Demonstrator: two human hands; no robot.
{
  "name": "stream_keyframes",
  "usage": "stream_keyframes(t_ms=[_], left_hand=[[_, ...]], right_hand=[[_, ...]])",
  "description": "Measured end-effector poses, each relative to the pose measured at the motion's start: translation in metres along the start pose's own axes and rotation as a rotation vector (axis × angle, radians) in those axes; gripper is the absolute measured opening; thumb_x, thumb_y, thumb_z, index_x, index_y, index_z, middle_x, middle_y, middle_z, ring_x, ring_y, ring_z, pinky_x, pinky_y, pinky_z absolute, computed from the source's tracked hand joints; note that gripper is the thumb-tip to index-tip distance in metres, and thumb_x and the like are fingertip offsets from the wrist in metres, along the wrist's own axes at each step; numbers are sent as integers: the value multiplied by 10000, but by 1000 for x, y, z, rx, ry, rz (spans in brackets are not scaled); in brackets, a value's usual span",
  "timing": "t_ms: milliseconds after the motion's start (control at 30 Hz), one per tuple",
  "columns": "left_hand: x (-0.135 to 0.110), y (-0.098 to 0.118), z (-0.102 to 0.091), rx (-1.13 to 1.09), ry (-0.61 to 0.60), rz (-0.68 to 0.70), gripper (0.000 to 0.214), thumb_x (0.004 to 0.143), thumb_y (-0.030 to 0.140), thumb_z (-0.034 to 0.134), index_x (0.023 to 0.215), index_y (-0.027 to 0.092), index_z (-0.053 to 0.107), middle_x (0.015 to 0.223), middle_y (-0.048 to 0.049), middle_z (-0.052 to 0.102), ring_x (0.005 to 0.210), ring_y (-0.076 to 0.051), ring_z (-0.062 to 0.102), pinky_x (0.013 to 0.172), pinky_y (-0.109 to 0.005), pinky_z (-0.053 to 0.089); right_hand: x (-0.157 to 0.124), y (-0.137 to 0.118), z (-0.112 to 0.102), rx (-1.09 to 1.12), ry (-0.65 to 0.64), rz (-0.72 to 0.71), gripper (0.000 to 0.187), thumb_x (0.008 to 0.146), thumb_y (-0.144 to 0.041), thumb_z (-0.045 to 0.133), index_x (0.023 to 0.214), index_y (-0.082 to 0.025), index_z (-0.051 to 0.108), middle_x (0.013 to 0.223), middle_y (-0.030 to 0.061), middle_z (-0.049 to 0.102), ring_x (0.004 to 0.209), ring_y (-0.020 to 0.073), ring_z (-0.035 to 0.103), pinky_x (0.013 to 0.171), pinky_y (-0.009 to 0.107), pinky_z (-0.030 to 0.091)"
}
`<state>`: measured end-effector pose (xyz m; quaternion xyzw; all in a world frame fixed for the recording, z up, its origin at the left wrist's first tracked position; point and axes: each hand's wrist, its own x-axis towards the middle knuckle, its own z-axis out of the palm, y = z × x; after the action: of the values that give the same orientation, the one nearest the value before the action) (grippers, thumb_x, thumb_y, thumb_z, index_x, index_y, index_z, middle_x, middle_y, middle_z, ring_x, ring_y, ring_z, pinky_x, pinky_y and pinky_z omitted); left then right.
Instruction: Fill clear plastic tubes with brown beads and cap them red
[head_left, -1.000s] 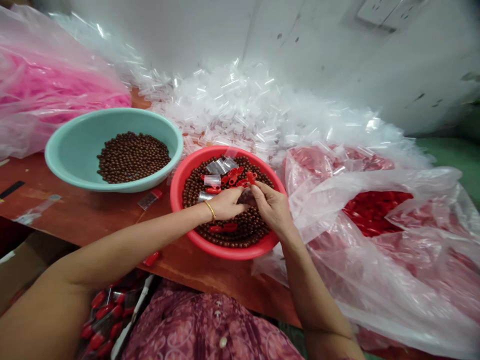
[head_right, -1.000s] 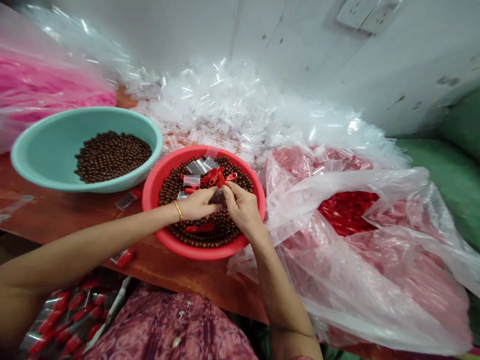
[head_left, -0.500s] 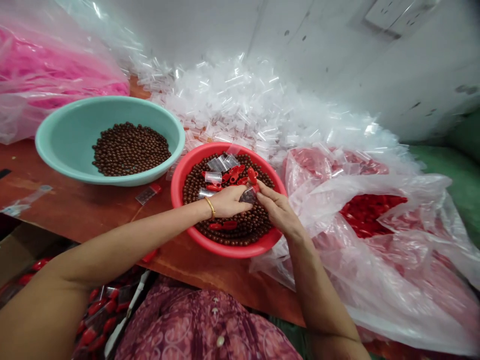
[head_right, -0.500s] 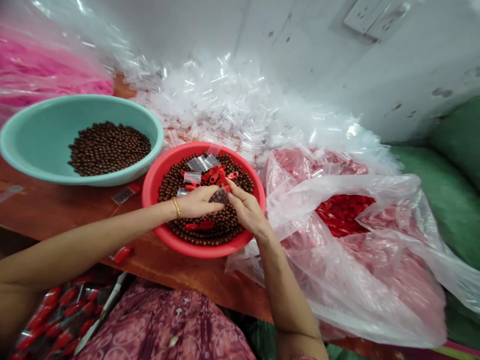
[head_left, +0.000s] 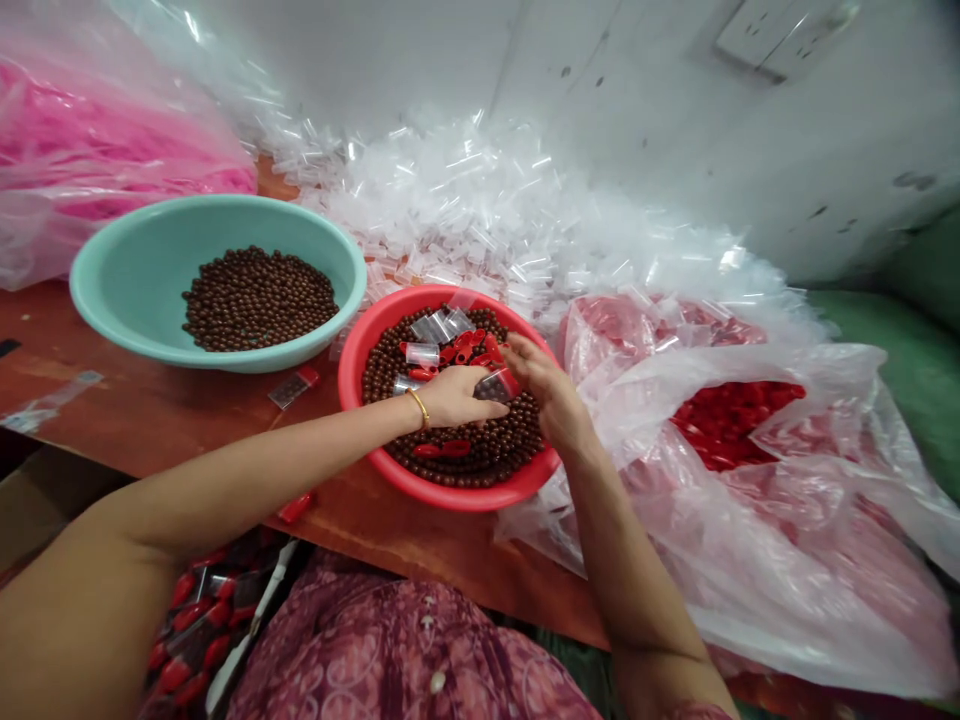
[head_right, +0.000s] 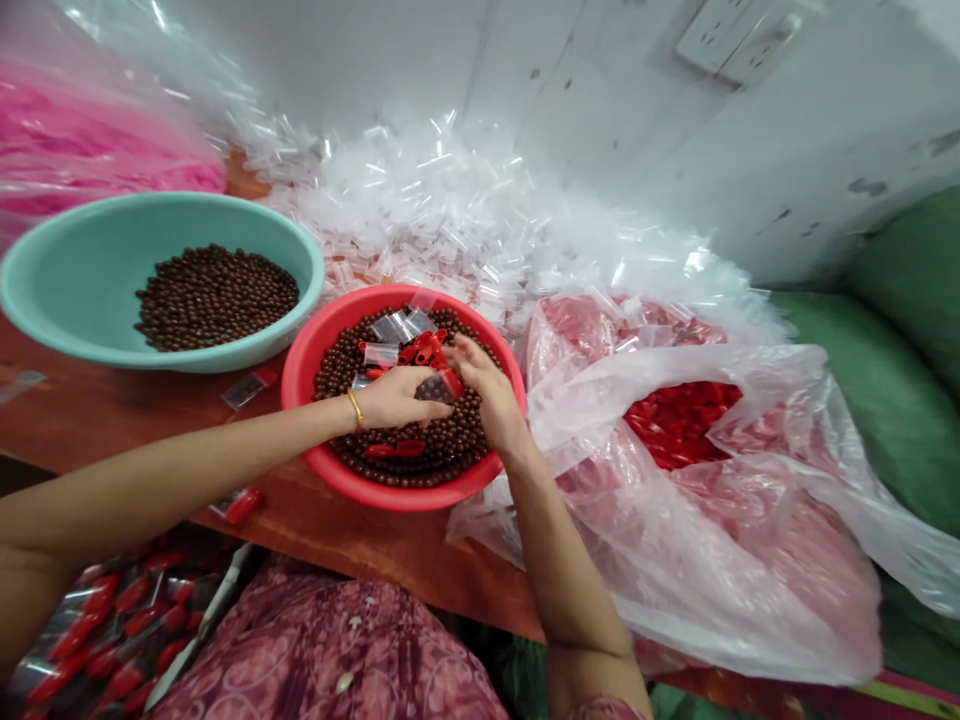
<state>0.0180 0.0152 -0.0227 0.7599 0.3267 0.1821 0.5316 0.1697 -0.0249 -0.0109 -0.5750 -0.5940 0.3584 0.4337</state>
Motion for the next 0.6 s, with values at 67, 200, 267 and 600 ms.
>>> stream_keyframes(t_ms=[67, 200, 267, 600], left_hand=[[0, 1, -1, -85, -126, 46, 189, 728, 310, 620, 733, 149, 522, 549, 45, 551, 520, -101, 523, 534, -208, 410], [-3, 5, -7, -73, -194, 64, 168, 752, 290, 615, 737, 145, 530, 511, 49, 539, 480, -85, 498, 516, -200, 398], [-3, 5, -10, -93, -141, -9, 177, 776, 307, 592, 763, 147, 518, 508, 55, 522, 433, -74, 464, 472, -195, 372], [6, -4, -6, -72, 84, 6, 228, 824, 340, 491, 817, 121, 554, 754, -7, 592, 717, -130, 536, 671, -243, 445]], right_hand=[[14, -10, -5, -71, -16, -141, 505, 833, -440, 413, 1295, -263, 513, 1339, 15, 540, 1256, 213, 473, 1057, 403, 369], [32, -26, -11, -332, -282, -374, 436, 870, -513, 363, 962, -231, 682, 1046, 54, 678, 1058, 219, 589, 976, 390, 421], [31, -27, -14, -483, -242, -414, 432, 873, -510, 371, 871, -206, 678, 915, 77, 686, 924, 222, 624, 903, 387, 452], [-8, 5, 10, -749, 76, -320, 772, 625, -476, 679, 1253, -97, 438, 1175, 216, 599, 1042, 333, 599, 892, 469, 472]])
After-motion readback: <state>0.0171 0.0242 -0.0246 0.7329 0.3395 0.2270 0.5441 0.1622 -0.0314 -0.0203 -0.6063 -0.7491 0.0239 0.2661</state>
